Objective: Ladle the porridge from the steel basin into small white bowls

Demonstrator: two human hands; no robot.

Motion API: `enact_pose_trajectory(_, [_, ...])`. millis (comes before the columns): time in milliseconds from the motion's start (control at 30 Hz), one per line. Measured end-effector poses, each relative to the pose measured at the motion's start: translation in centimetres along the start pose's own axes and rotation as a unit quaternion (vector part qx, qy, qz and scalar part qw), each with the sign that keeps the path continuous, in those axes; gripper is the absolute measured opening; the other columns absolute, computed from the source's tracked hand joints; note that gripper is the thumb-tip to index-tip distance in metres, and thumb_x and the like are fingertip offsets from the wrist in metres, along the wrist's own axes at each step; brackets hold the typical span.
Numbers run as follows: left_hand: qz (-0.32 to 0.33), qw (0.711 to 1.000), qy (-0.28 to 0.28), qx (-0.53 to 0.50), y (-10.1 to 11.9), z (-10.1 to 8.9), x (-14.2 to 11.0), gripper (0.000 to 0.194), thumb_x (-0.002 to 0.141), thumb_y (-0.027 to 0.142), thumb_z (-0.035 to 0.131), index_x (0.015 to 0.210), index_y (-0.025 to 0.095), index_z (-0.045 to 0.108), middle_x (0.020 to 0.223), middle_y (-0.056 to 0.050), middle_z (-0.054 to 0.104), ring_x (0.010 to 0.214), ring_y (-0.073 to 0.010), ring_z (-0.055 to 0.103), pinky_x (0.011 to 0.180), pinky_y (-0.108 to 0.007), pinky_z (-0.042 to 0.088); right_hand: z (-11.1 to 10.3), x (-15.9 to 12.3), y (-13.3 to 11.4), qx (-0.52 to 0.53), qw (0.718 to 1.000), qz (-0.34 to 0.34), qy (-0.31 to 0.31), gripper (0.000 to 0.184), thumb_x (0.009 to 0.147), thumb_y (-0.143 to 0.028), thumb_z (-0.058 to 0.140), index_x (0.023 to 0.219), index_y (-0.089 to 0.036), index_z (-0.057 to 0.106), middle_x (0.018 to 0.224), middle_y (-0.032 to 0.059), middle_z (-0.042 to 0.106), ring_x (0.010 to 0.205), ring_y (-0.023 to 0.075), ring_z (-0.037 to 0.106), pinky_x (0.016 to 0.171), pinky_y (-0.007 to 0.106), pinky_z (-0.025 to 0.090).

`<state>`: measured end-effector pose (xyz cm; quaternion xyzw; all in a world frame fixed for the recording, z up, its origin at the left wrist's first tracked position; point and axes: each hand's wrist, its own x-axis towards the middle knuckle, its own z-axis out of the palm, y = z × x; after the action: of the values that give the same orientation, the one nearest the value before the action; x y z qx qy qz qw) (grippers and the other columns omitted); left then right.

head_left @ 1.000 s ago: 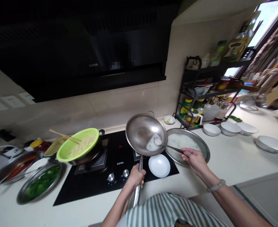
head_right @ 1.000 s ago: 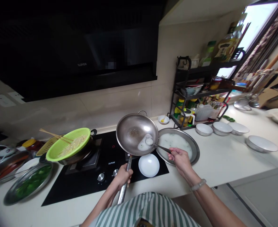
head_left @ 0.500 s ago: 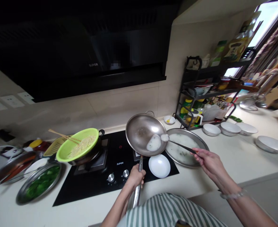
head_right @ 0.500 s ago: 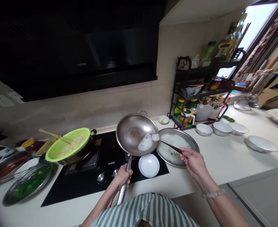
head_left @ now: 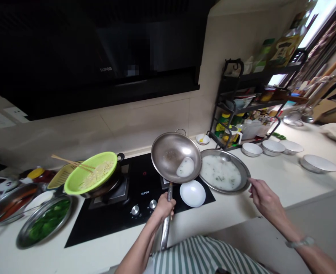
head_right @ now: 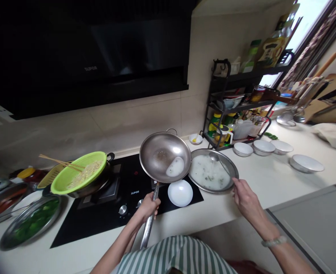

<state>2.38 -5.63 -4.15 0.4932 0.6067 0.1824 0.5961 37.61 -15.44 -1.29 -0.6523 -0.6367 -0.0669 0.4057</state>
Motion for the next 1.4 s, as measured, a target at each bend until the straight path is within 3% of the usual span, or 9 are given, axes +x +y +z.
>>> enact_pose_trajectory(133, [-0.001,1.0,-0.001,0.022,0.1,-0.3,0.0,0.02,0.075,0.007,0.049,0.075,0.021,0.036,0.046,0.009,0.043,0.033,-0.0087,0.044,0.033,-0.018,0.036,1.5,1.7,-3.3,0.09,0.995,0.041,0.029,0.022,0.091,-0.02,0.043,0.105,-0.018,0.059,0.071,0.0031,0.06,0.051,0.0149,0.058,0.056,0.031,0.051])
enact_pose_trajectory(233, [-0.006,1.0,0.001,0.031,0.2,-0.5,0.0,0.02,0.075,0.007,0.049,0.076,0.022,0.036,0.046,0.009,0.043,0.033,-0.0091,0.044,0.033,-0.018,0.036,4.0,3.4,-5.1,0.142,0.988,0.055,-0.035,0.025,0.092,-0.022,0.04,0.105,-0.017,0.06,0.07,0.0029,0.06,0.046,0.0139,0.056,0.052,0.031,0.051])
enact_pose_trajectory(400, [-0.016,0.999,0.012,0.029,0.6,-0.4,-0.4,0.02,0.075,0.006,0.049,0.076,0.021,0.036,0.046,0.009,0.042,0.033,-0.0078,0.041,0.034,-0.017,0.036,7.7,5.3,-5.6,0.107,0.988,-0.01,-0.114,0.029,0.084,-0.015,0.04,0.099,-0.015,0.064,0.073,0.0072,0.061,0.059,0.0194,0.059,0.062,0.035,0.051])
enact_pose_trajectory(500, [-0.015,0.999,0.027,0.038,0.9,-0.1,-0.6,0.02,0.075,0.005,0.049,0.075,0.021,0.036,0.046,0.009,0.042,0.032,-0.0076,0.04,0.033,-0.018,0.035,8.5,5.7,-5.0,0.153,0.975,0.058,-0.147,0.026,0.079,-0.017,0.043,0.094,-0.015,0.065,0.072,0.0076,0.063,0.06,0.0207,0.06,0.064,0.036,0.051])
enact_pose_trajectory(600, [-0.022,0.998,0.043,0.05,1.0,0.2,-0.8,0.02,0.075,0.005,0.047,0.075,0.021,0.037,0.045,0.009,0.042,0.032,-0.0082,0.041,0.033,-0.018,0.035,8.7,6.2,-4.2,0.238,0.924,0.24,-0.18,0.023,0.079,-0.019,0.045,0.092,-0.014,0.063,0.057,0.0024,0.061,0.045,0.0179,0.057,0.054,0.033,0.049])
enact_pose_trajectory(667, [-0.023,0.997,0.052,0.059,1.0,0.4,-0.9,0.019,0.075,0.005,0.047,0.075,0.021,0.038,0.045,0.009,0.042,0.033,-0.0083,0.041,0.033,-0.017,0.034,8.7,6.5,-3.6,0.281,0.894,0.305,-0.171,0.02,0.078,-0.018,0.044,0.088,-0.015,0.061,0.049,0.0,0.059,0.042,0.0172,0.056,0.052,0.032,0.049])
enact_pose_trajectory(833, [-0.007,0.995,0.074,0.067,1.0,0.8,-1.2,0.017,0.074,0.006,0.048,0.074,0.021,0.038,0.046,0.008,0.044,0.034,-0.0084,0.042,0.034,-0.017,0.033,8.3,7.4,-2.5,0.418,0.825,0.353,-0.139,0.011,0.072,-0.015,0.052,0.079,-0.019,0.06,0.044,-0.0026,0.056,0.04,0.0148,0.054,0.053,0.031,0.052])
enact_pose_trajectory(1167, [-0.002,0.994,0.082,0.069,1.2,1.1,-1.3,0.018,0.074,0.007,0.049,0.072,0.021,0.037,0.046,0.008,0.043,0.034,-0.0083,0.041,0.036,-0.019,0.035,6.5,8.6,-1.8,0.499,0.756,0.398,-0.148,0.012,0.068,-0.009,0.058,0.067,-0.018,0.065,0.056,0.0052,0.065,0.046,0.0146,0.059,0.046,0.025,0.051])
enact_pose_trajectory(1400, [0.006,0.995,0.07,0.071,0.9,0.8,-1.0,0.018,0.074,0.007,0.049,0.073,0.02,0.038,0.047,0.009,0.042,0.034,-0.0072,0.04,0.035,-0.017,0.034,4.2,8.4,-0.7,0.512,0.748,0.412,-0.095,0.01,0.061,-0.007,0.065,0.066,-0.014,0.069,0.06,0.0079,0.066,0.049,0.0136,0.06,0.044,0.022,0.052])
